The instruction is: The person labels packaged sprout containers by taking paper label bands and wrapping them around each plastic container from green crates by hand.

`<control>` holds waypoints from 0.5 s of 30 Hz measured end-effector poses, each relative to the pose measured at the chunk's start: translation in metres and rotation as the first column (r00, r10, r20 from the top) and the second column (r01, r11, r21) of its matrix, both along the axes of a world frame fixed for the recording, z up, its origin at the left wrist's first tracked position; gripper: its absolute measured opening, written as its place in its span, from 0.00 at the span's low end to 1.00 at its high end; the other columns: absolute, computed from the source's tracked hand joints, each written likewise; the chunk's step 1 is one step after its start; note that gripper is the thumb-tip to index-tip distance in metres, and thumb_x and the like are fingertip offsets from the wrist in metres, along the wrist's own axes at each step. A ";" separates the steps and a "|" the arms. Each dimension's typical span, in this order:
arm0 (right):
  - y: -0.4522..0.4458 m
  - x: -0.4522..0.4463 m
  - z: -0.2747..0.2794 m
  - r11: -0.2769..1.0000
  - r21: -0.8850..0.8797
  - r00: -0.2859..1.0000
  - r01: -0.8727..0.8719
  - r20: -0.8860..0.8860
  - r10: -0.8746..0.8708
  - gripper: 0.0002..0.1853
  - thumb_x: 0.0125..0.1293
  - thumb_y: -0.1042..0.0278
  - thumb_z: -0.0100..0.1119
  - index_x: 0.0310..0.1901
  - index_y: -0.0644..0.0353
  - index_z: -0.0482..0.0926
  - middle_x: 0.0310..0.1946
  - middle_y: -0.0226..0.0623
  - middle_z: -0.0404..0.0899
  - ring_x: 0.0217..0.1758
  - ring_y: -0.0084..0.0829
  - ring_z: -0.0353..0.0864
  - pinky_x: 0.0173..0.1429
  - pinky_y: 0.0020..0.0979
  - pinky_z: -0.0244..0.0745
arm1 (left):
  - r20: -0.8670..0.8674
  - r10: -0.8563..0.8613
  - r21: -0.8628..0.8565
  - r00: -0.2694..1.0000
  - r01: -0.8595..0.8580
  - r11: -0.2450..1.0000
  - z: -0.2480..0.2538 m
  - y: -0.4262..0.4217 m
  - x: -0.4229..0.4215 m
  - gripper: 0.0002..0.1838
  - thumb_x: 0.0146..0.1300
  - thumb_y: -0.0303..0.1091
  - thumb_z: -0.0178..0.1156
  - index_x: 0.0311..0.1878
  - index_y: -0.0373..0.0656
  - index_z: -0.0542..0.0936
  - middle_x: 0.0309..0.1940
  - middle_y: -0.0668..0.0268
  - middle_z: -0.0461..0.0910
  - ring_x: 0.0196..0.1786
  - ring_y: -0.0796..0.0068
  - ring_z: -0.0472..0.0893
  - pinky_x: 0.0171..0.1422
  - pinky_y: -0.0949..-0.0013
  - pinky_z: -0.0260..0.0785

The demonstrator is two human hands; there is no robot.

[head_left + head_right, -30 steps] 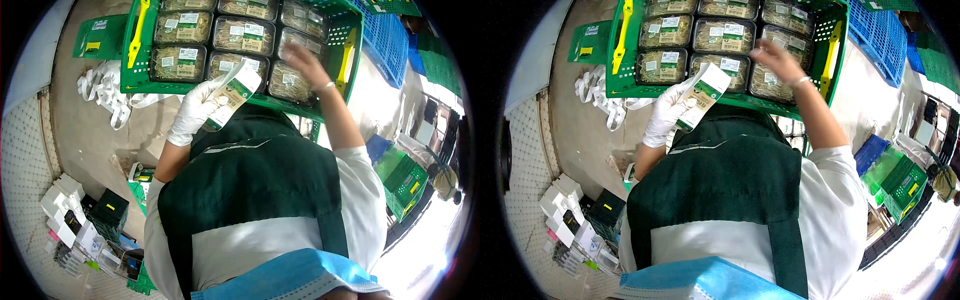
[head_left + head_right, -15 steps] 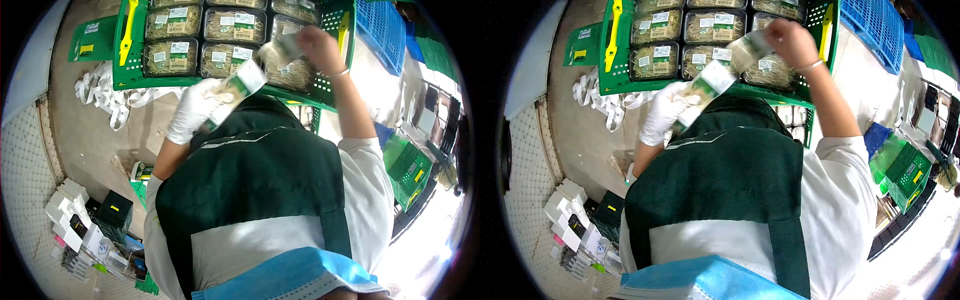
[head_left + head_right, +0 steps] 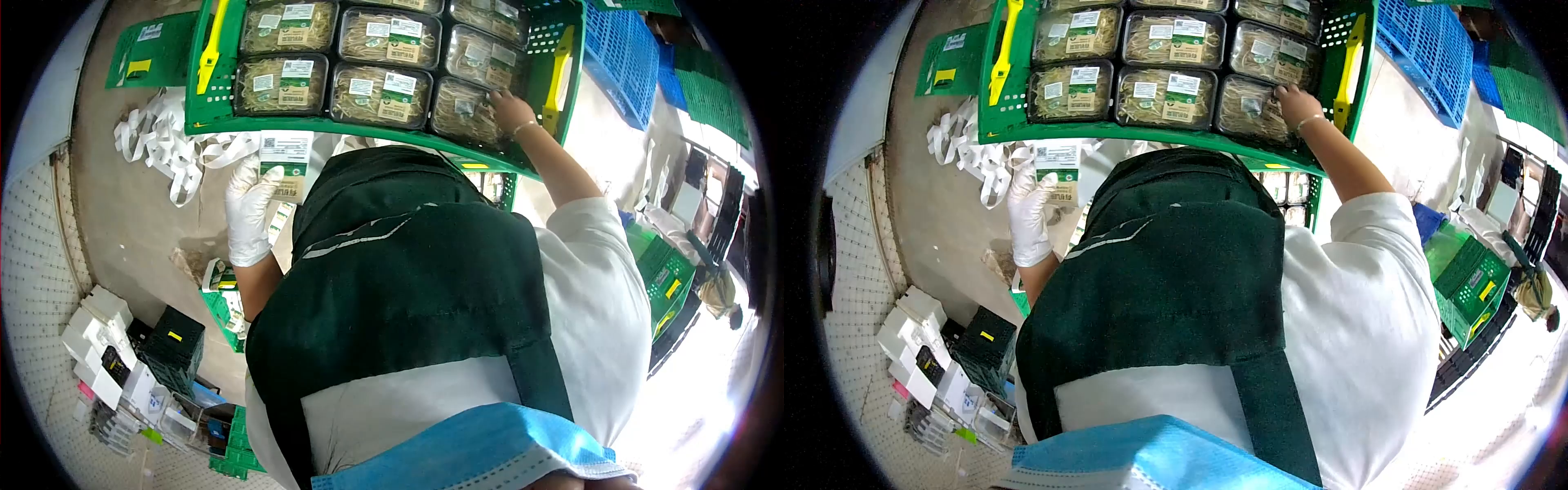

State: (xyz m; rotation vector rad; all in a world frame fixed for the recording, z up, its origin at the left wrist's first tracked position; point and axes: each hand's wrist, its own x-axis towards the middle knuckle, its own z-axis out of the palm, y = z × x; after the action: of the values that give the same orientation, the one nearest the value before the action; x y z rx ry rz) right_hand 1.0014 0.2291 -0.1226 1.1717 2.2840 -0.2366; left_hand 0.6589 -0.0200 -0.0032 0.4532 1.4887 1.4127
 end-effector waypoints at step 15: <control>0.012 -0.015 -0.010 0.976 -0.182 0.990 0.122 0.099 -0.105 0.20 0.51 0.73 0.50 0.49 0.54 0.66 0.48 0.42 0.71 0.49 0.41 0.71 0.49 0.38 0.69 | -0.089 0.150 -0.120 0.985 -0.160 0.980 0.003 -0.056 -0.085 0.06 0.55 0.26 0.53 0.36 0.36 0.75 0.33 0.67 0.76 0.35 0.81 0.74 0.43 0.78 0.65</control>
State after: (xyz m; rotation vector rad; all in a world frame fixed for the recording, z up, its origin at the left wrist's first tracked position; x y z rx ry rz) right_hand 0.9864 0.2410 -0.1331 1.1907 2.0702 -0.4256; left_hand 0.5740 -0.0761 -0.0003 0.3231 1.6985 1.4233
